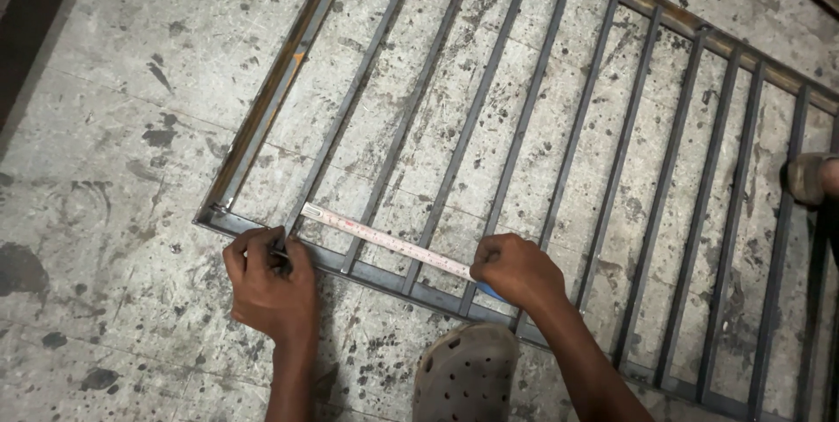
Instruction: Measure the distance between the bars of a metal frame and then weld the frame together.
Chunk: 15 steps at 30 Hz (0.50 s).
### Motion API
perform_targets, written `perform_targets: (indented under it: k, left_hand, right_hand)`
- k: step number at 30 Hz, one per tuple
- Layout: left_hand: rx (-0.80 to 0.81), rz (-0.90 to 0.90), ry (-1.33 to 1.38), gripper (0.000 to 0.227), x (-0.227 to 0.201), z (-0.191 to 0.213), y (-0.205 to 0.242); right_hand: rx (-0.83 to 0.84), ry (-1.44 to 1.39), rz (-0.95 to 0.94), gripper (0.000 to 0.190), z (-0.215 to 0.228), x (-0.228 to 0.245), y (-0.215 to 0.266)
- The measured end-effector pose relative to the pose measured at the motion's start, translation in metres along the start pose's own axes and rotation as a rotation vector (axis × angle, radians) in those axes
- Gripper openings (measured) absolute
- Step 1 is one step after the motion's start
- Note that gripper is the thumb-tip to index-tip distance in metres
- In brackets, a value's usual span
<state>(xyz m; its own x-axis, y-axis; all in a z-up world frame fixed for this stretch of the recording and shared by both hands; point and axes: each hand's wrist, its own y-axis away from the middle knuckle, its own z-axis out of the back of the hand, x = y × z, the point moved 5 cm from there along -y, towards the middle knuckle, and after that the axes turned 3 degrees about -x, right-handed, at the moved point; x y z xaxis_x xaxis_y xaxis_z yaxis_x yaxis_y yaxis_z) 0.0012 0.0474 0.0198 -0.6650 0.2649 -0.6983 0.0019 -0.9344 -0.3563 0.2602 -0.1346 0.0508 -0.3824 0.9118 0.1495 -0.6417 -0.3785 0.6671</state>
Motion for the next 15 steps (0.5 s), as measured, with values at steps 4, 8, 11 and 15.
perform_targets:
  k: [4, 8, 11, 15]
  left_hand:
    - [0.000, -0.001, 0.004, 0.010, -0.002, 0.002, 0.000]
    - [-0.022, -0.005, 0.027, 0.011, -0.008, 0.002, -0.001]
    - [-0.033, 0.037, 0.046, 0.013, -0.006, 0.008, -0.004]
    - [-0.021, 0.076, 0.088, 0.019, 0.000, 0.006, -0.005]
  right_hand:
    - [-0.006, -0.015, 0.009, 0.022, -0.003, -0.009, -0.002]
    - [-0.038, -0.161, 0.139, 0.023, -0.004, -0.027, -0.003]
    - [-0.032, -0.167, 0.155, 0.024, 0.002, -0.015, 0.004]
    - [-0.063, -0.012, 0.121, 0.024, 0.013, 0.040, 0.016]
